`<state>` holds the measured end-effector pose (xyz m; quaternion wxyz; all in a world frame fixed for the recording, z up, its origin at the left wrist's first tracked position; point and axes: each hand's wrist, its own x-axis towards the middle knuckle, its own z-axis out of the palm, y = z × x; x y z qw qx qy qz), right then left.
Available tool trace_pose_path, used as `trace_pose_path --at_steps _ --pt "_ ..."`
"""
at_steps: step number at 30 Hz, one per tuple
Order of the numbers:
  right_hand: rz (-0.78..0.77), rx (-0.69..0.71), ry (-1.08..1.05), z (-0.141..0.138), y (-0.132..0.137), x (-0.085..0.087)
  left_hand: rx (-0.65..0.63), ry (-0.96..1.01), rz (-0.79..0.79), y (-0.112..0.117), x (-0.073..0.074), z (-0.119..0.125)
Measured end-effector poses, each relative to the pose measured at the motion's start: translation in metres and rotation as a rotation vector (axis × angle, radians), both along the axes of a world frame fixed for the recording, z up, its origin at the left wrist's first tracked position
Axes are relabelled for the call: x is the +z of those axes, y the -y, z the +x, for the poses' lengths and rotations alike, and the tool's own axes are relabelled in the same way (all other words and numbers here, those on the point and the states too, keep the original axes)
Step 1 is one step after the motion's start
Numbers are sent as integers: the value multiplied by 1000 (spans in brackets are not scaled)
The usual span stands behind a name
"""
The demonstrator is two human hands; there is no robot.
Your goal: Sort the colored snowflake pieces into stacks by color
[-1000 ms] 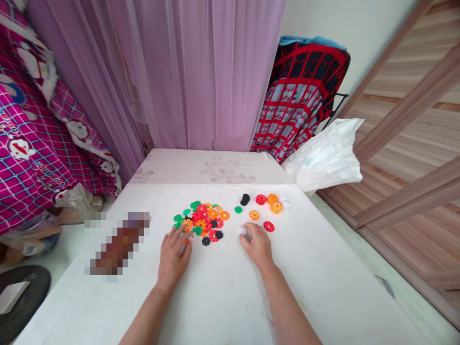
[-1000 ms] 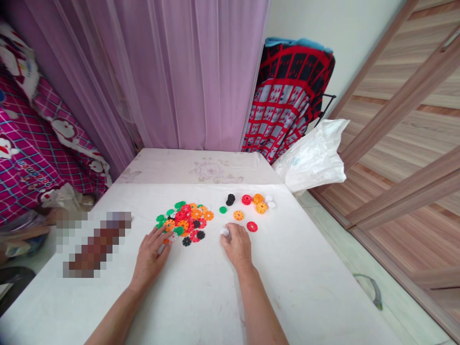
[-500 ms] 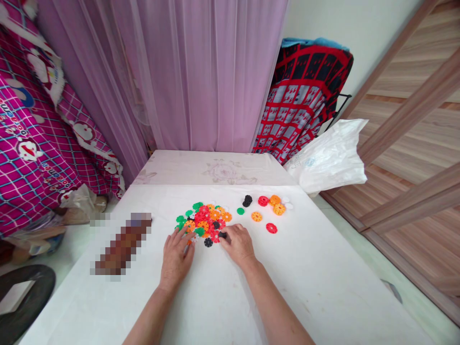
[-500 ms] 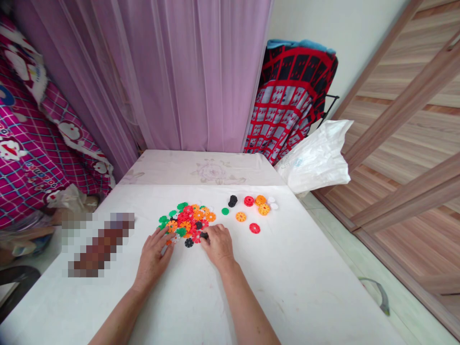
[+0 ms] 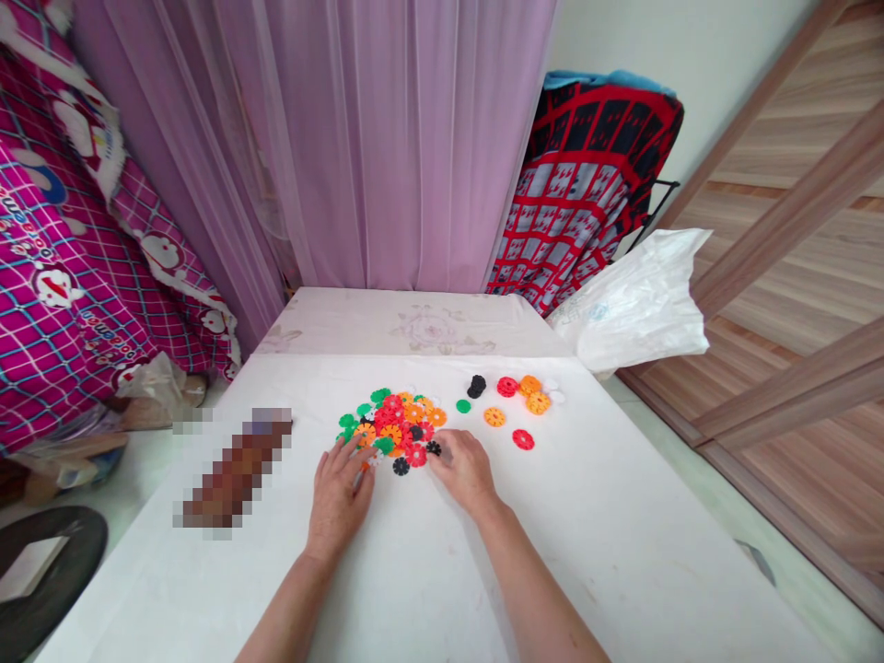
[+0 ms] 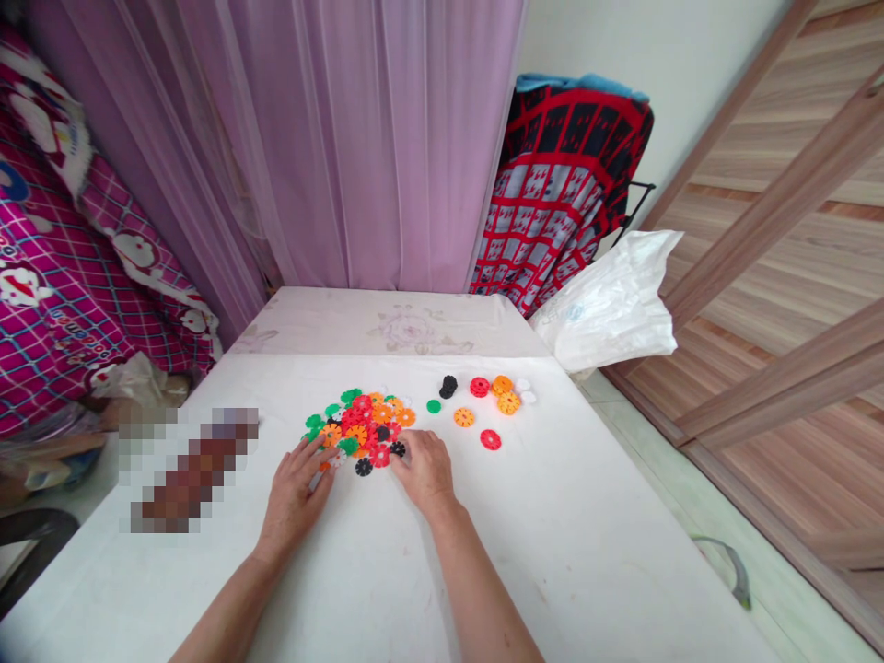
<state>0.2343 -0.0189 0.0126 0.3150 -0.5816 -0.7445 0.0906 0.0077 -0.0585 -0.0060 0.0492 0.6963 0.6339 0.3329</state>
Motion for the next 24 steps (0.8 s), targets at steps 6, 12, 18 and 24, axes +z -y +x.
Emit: trace_pose_path --at_steps 6,12,18,24 --pt "58 -226 -117 57 -48 26 -2 5 -15 0 0 0" --pt "-2 -317 -96 94 -90 40 -22 106 39 -3 -8 -7" --pt "22 -279 -33 95 -107 36 -23 250 85 -4 -8 -11" --pt "-14 -254 56 88 -114 34 -26 246 60 -2 -5 -10"
